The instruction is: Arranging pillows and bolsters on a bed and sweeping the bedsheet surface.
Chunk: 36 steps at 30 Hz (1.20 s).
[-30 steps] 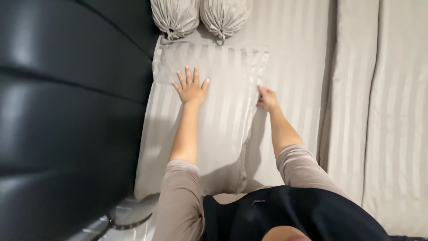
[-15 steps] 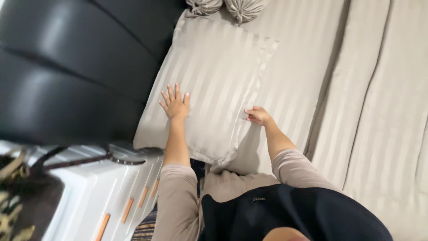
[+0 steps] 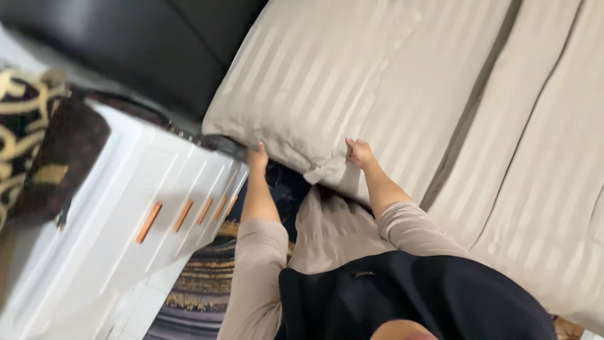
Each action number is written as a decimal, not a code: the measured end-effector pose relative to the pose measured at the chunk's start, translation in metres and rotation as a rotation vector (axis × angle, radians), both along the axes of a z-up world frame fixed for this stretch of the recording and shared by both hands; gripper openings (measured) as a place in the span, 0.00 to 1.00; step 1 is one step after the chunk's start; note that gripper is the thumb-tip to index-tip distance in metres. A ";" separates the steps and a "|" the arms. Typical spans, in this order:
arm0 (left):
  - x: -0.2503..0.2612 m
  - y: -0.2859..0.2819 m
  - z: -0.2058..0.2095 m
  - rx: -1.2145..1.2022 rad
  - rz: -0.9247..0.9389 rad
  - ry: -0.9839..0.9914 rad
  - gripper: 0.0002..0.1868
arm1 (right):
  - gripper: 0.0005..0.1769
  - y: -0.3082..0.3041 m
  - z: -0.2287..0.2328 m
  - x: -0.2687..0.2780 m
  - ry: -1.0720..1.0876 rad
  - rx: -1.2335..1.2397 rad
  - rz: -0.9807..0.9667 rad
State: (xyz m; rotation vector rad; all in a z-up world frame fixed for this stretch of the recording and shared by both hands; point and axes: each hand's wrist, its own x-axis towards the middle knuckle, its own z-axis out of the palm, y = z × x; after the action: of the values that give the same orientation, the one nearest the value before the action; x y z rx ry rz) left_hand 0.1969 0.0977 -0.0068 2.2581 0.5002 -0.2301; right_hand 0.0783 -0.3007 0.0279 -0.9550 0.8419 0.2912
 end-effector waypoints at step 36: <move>-0.488 0.012 0.014 -0.242 0.429 0.029 0.28 | 0.23 0.081 0.095 -0.251 -0.547 -1.490 1.147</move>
State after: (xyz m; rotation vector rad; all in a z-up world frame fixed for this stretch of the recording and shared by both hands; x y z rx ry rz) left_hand -0.2915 0.1100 0.0072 1.8635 0.9051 -0.0965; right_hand -0.1724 -0.2196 0.1233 -2.7334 -0.2704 0.3136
